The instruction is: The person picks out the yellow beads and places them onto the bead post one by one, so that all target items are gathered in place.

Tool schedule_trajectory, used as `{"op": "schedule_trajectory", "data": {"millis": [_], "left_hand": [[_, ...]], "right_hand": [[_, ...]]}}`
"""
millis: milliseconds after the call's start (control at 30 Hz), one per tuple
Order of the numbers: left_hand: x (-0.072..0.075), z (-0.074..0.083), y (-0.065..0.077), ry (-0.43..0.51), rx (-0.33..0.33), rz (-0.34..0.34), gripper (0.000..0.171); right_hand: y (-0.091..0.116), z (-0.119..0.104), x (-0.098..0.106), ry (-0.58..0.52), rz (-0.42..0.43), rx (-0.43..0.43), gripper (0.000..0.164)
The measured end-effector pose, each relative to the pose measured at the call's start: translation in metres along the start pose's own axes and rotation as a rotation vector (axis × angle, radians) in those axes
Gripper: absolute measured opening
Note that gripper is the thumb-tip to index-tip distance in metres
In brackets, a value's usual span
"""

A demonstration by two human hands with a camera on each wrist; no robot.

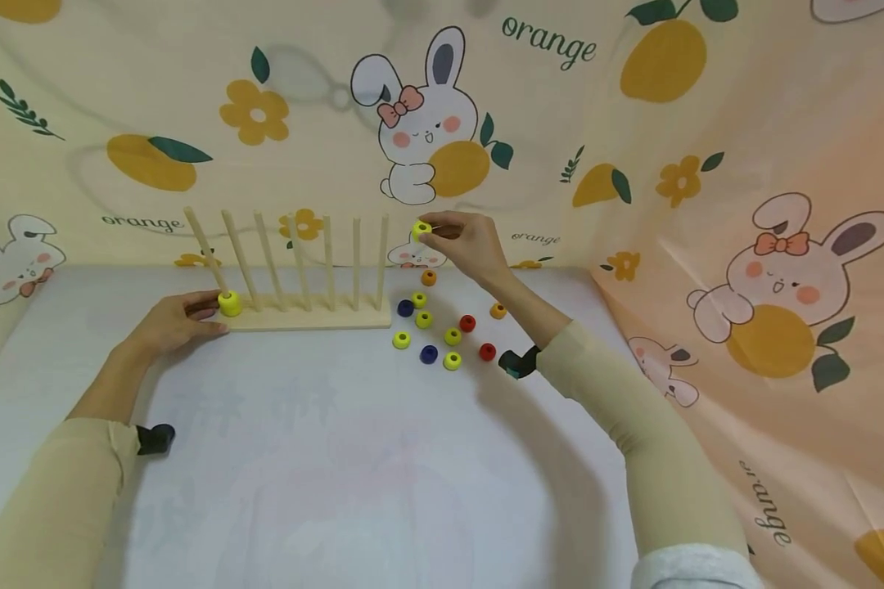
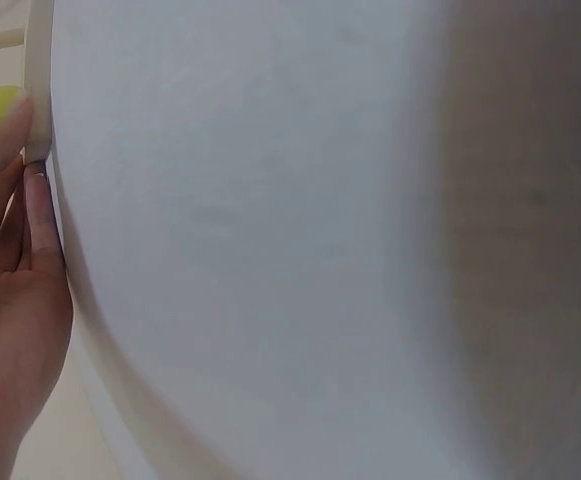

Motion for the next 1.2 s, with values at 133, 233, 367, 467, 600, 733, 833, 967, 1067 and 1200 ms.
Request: {"op": "schedule_trajectory", "data": {"millis": [133,233,367,467,600,733,833,967,1067,1200], "left_hand": [[0.000,0.000,0.001,-0.007,-0.003,0.013,0.084],[-0.001,0.001,0.001,-0.011,-0.007,0.018,0.083],[-0.003,0.002,0.001,-0.015,-0.012,0.015,0.082],[-0.002,0.004,0.001,-0.014,-0.014,0.015,0.082],[-0.002,0.005,0.002,-0.014,-0.014,0.016,0.083],[0.000,0.003,0.002,-0.018,-0.016,0.023,0.085],[0.002,0.001,0.001,-0.025,-0.017,0.032,0.085],[0.003,0.000,0.001,-0.027,-0.016,0.027,0.084],[0.002,0.001,0.002,-0.016,-0.012,0.016,0.085],[0.000,0.004,0.003,-0.005,-0.009,0.012,0.085]], "right_hand": [[-0.006,-0.009,-0.003,-0.006,-0.014,0.041,0.031],[-0.009,-0.016,-0.004,-0.011,-0.019,0.073,0.032],[-0.013,-0.027,-0.004,-0.016,-0.011,0.107,0.030],[-0.019,-0.036,-0.004,-0.021,-0.015,0.133,0.029],[-0.027,-0.047,-0.010,-0.022,-0.049,0.154,0.030],[-0.033,-0.057,-0.018,-0.035,-0.079,0.164,0.029],[-0.038,-0.064,-0.026,-0.052,-0.091,0.174,0.029],[-0.043,-0.071,-0.035,-0.067,-0.102,0.185,0.029],[-0.045,-0.075,-0.041,-0.076,-0.107,0.191,0.029],[-0.048,-0.083,-0.044,-0.071,-0.108,0.220,0.029]]}}
Point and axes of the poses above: each hand's wrist, its own y-axis away from the middle knuckle, its own x-axis out of the back of the hand, z = x × y, the point moved 6 cm from there along -y, towards the middle knuckle
